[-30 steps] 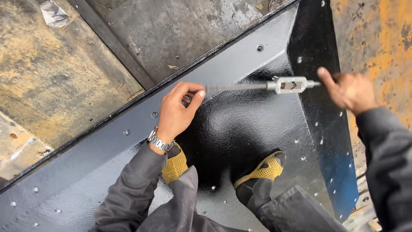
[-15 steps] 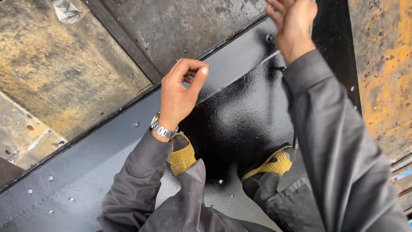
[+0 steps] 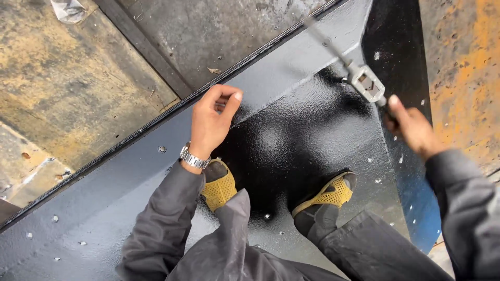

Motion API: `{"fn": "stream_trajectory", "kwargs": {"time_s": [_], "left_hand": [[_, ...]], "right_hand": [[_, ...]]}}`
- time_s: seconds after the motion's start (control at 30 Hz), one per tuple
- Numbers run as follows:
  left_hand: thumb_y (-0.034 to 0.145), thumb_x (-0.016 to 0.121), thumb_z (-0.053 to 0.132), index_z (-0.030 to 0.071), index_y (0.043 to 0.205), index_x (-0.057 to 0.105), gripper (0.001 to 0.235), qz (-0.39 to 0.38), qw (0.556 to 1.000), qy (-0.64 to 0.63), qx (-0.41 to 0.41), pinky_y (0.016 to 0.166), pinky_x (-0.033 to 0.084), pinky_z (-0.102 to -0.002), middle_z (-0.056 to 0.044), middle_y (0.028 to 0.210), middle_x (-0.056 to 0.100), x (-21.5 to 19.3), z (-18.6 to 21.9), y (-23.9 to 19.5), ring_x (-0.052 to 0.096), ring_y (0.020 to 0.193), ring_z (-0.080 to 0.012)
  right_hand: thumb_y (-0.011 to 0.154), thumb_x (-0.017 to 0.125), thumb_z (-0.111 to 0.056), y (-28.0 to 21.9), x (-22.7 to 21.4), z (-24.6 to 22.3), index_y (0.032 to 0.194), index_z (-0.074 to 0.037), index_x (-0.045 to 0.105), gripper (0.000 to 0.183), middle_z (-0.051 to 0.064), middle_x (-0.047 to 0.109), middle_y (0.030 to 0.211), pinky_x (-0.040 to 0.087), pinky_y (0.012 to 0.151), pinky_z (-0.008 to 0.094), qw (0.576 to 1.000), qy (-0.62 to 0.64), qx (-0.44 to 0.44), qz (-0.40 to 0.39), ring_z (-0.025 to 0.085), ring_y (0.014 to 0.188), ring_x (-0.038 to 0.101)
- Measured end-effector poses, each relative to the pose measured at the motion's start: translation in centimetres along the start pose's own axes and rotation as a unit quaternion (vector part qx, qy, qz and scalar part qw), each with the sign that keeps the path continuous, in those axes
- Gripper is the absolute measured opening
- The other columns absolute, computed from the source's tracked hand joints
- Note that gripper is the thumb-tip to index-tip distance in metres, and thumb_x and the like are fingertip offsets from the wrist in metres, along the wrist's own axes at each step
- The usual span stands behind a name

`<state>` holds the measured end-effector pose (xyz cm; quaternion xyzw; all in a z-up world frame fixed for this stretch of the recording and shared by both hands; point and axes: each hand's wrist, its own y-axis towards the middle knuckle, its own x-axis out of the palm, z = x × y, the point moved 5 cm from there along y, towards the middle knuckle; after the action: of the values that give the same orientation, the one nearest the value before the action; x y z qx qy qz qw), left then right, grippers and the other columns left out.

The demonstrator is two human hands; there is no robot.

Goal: The person kneels on a black-painted steel panel and uses a tap wrench to thread its pre-drilled holes, working on one hole at a time and repositioning the tool to reach holes across the panel.

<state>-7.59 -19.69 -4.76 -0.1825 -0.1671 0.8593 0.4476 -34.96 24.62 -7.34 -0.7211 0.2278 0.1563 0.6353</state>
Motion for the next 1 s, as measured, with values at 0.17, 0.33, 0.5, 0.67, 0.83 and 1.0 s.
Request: {"fn": "stream_trajectory", "kwargs": {"time_s": [0.17,0.33,0.5,0.67,0.83,1.0], "left_hand": [[0.101,0.071,0.023,0.006,0.105,0.071,0.018,-0.016,0.999,-0.041,0.016,0.074,0.054,-0.025,0.0,0.092,0.073,1.8,1.3,1.8,0.064,0.08,-0.0067],[0.1,0.07,0.022,0.006,0.104,0.071,0.017,-0.019,0.998,-0.05,0.038,0.073,0.055,-0.025,0.001,0.094,0.073,2.3,3.1,1.7,0.065,0.08,-0.0059],[0.101,0.07,0.022,0.006,0.106,0.071,0.016,-0.018,0.999,-0.029,0.03,0.075,0.055,-0.025,0.001,0.095,0.073,1.0,2.6,0.2,0.065,0.082,-0.0061],[0.102,0.07,0.022,0.006,0.107,0.071,0.017,0.01,1.0,-0.03,-0.004,0.077,0.054,-0.024,0.002,0.094,0.073,-0.8,1.2,0.3,0.064,0.082,-0.0049],[0.103,0.069,0.021,0.005,0.108,0.071,0.017,0.038,0.997,-0.056,0.021,0.078,0.054,-0.023,0.002,0.096,0.072,-1.4,3.4,0.7,0.063,0.085,-0.0038],[0.104,0.069,0.019,0.005,0.109,0.071,0.015,0.054,0.997,-0.053,0.028,0.08,0.054,-0.023,0.002,0.098,0.072,-2.5,4.1,-0.5,0.064,0.086,-0.0045]], "right_hand": [[0.103,0.057,-0.035,-7.7,15.1,-13.7,0.069,-0.019,0.035,0.044,-0.005,0.023,0.058,0.026,0.053,0.032,0.744,0.62,0.04,-0.244,0.013,0.053,0.024],[0.101,0.056,-0.019,-2.2,14.3,-27.3,0.067,-0.015,0.037,0.039,-0.001,0.025,0.055,0.046,0.082,0.038,0.563,0.808,-0.007,-0.174,0.017,0.056,0.032],[0.102,0.058,-0.018,-2.9,13.8,-27.1,0.063,-0.014,0.03,0.048,0.003,0.03,0.059,0.045,0.086,0.039,0.572,0.78,-0.071,-0.243,0.022,0.063,0.042],[0.095,0.063,-0.038,-1.3,4.4,-5.6,0.082,-0.017,0.054,0.027,-0.002,0.043,0.056,0.039,0.053,0.033,0.968,0.157,0.007,-0.197,0.014,0.051,0.042],[0.118,0.056,-0.057,4.9,-8.5,-15.3,0.099,-0.014,0.068,0.049,0.008,0.063,0.1,0.043,0.111,0.042,0.623,-0.602,-0.332,0.372,0.021,0.104,0.061],[0.11,0.056,-0.005,-0.2,-1.9,-30.0,0.143,-0.009,0.055,0.034,0.015,0.068,0.091,0.051,0.067,0.05,0.771,-0.354,-0.467,0.248,0.039,0.078,0.066]]}}
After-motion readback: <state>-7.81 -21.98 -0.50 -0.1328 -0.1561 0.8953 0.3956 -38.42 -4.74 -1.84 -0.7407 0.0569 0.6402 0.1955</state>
